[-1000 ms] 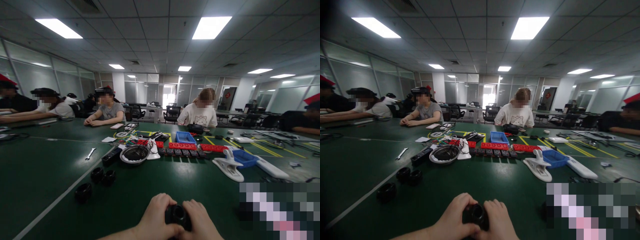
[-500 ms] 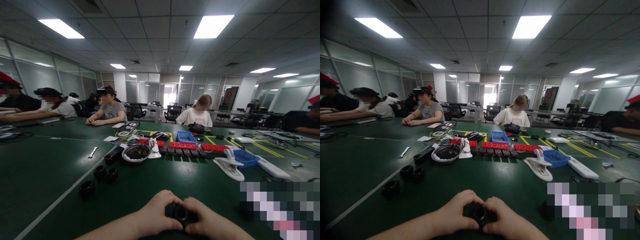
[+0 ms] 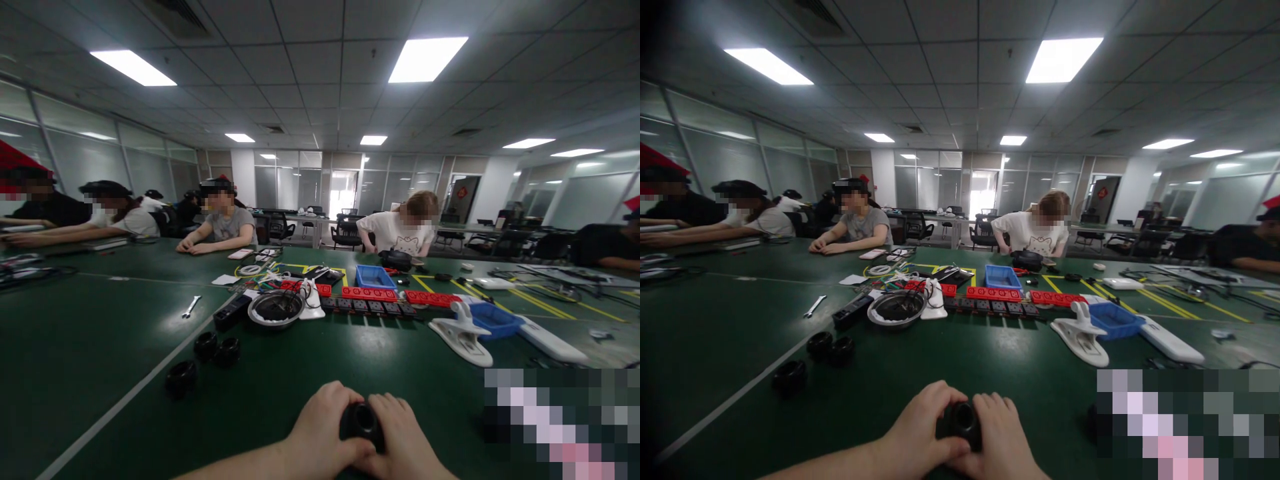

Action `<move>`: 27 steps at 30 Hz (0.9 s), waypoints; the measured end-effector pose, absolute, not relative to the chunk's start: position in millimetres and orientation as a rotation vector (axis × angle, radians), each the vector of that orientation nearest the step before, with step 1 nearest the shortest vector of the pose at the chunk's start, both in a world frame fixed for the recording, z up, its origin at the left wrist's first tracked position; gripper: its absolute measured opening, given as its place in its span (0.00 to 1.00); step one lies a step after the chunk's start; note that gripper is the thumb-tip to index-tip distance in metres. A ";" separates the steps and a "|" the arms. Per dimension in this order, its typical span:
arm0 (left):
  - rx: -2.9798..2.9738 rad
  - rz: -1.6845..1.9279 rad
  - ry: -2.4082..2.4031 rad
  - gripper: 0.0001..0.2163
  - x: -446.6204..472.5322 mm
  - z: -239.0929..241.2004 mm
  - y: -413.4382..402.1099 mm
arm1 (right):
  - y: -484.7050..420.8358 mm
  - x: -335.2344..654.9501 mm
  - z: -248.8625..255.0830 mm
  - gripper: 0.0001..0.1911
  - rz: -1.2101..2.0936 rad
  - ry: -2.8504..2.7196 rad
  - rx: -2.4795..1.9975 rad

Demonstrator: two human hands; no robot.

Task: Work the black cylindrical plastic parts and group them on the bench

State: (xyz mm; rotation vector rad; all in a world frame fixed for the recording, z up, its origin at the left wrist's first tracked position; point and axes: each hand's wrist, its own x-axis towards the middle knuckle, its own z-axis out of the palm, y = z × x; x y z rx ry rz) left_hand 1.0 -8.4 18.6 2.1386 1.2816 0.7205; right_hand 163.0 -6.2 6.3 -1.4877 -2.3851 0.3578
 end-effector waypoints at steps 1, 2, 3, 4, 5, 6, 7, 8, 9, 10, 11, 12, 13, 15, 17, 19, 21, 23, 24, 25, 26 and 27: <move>2.155 0.699 1.239 0.20 -1.2 20.0 -7.3 | -5.9 165.1 9.3 0.21 0.445 -2.400 -1.446; 2.176 0.669 1.179 0.20 -4.1 21.7 -5.9 | -5.5 168.0 12.8 0.23 0.553 -2.415 -1.392; 2.196 0.633 1.110 0.20 -7.2 23.7 -4.4 | -4.9 171.4 16.4 0.24 0.668 -2.429 -1.334; 2.211 0.595 1.039 0.21 -10.2 25.6 -3.0 | -4.1 175.0 19.8 0.23 0.779 -2.439 -1.280; 2.223 0.563 0.974 0.21 -12.9 27.3 -1.7 | -3.0 178.5 22.6 0.22 0.872 -2.441 -1.241; 2.231 0.537 0.925 0.21 -15.0 28.8 -0.7 | -1.8 181.6 24.5 0.20 0.944 -2.439 -1.219; 2.236 0.520 0.894 0.22 -16.4 29.8 0.0 | -0.4 184.2 25.2 0.19 0.992 -2.433 -1.214; 2.240 0.512 0.881 0.22 -17.1 30.4 0.3 | 1.0 186.1 24.6 0.19 1.016 -2.424 -1.224; 2.245 0.511 0.877 0.22 -17.1 30.6 0.2 | 2.3 187.1 22.7 0.19 1.021 -2.413 -1.244; 2.250 0.513 0.881 0.22 -16.7 30.3 -0.2 | 3.4 187.3 20.0 0.19 1.009 -2.402 -1.270; 2.251 0.516 0.890 0.22 -15.9 29.7 -0.9 | 4.1 186.8 16.7 0.20 0.980 -2.394 -1.299; 2.249 0.517 0.908 0.22 -14.8 28.6 -1.8 | 4.3 185.4 13.4 0.20 0.934 -2.393 -1.330; 2.241 0.520 0.939 0.21 -13.4 27.2 -2.9 | 3.9 183.2 10.5 0.21 0.868 -2.397 -1.367; 2.208 0.540 1.054 0.21 -10.2 23.5 -5.4 | 1.5 177.0 6.9 0.21 0.691 -2.410 -1.446; 2.161 0.592 1.199 0.21 -6.5 19.6 -7.8 | -2.2 169.7 6.0 0.21 0.509 -2.413 -1.509; 2.121 0.650 1.297 0.21 -3.5 16.8 -9.2 | -5.4 163.8 6.9 0.20 0.394 -2.410 -1.525; 2.109 0.680 1.307 0.20 -2.5 16.2 -8.5 | -6.8 161.9 8.6 0.20 0.376 -2.417 -1.500; 2.124 0.667 1.237 0.20 -4.2 17.6 -5.6 | -6.0 164.8 11.9 0.23 0.482 -2.440 -1.440; 2.138 0.645 1.175 0.20 -6.0 18.8 -3.6 | -4.9 167.7 14.2 0.25 0.574 -2.454 -1.397; 2.151 0.618 1.103 0.20 -8.2 19.9 -1.4 | -3.5 171.3 17.0 0.25 0.683 -2.466 -1.345; 2.161 0.591 1.031 0.20 -10.6 21.0 0.6 | -2.0 175.0 20.1 0.24 0.794 -2.473 -1.291; 2.168 0.567 0.967 0.21 -12.8 21.9 2.4 | -0.5 178.6 22.9 0.21 0.890 -2.473 -1.249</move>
